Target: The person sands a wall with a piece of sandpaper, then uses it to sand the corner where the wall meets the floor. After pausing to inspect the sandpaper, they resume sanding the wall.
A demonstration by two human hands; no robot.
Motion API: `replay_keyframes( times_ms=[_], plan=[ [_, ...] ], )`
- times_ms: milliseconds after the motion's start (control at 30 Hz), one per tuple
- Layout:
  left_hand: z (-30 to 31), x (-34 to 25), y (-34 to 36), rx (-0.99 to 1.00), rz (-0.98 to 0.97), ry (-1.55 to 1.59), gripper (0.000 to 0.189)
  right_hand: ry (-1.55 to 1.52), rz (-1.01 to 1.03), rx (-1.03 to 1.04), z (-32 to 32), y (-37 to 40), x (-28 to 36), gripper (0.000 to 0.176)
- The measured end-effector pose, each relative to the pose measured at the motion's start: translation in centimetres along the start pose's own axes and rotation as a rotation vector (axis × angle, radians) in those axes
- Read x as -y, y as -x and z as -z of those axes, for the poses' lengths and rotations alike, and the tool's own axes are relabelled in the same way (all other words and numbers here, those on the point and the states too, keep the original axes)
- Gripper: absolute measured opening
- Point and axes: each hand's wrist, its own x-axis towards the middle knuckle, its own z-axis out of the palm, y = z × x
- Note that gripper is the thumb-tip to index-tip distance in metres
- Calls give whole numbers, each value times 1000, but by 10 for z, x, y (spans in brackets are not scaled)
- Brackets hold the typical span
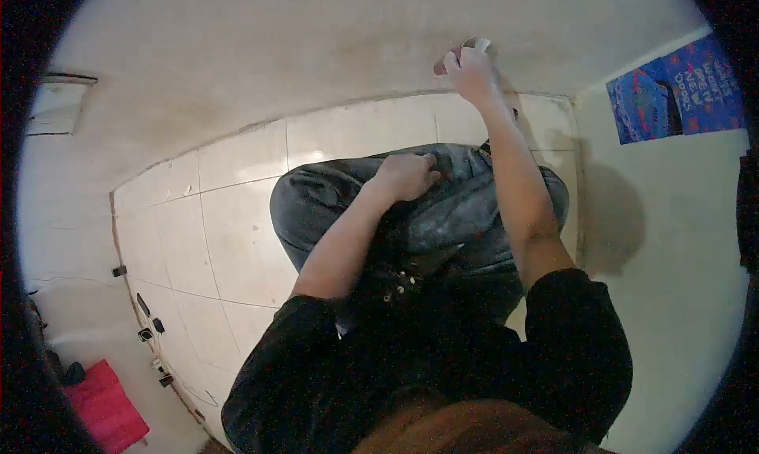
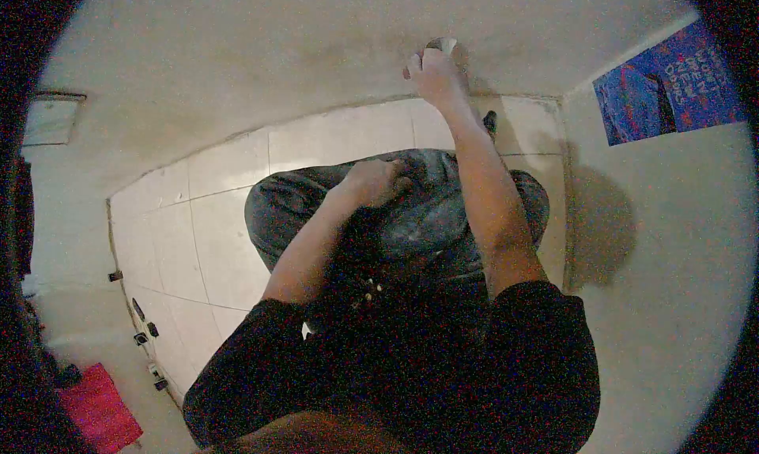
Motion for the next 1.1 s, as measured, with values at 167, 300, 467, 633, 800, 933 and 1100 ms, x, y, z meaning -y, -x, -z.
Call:
replay_keyframes(
  times_ms=[167,300,467,633,800,933,1100],
  plan=[
    [1,-4,-3,10,16,-29,51,277,-11,-96,-50,1,-59,33],
    [-1,0,0,-10,14,-18,50,137,-61,21,15,5,26,35],
    [7,-8,2,12,10,1,51,108,-40,24,-11,-1,-13,34],
    [4,-5,4,2,30,-21,53,177,107,-162,-6,-2,2,34],
    [6,-8,2,-28,11,-30,48,351,34,-16,-35,-3,-46,35],
    [-3,-3,1,-72,7,-24,45,402,80,-108,0,-2,0,35],
    [1,-7,1,36,29,-8,52,64,-28,-24,10,2,4,36]
  ],
)
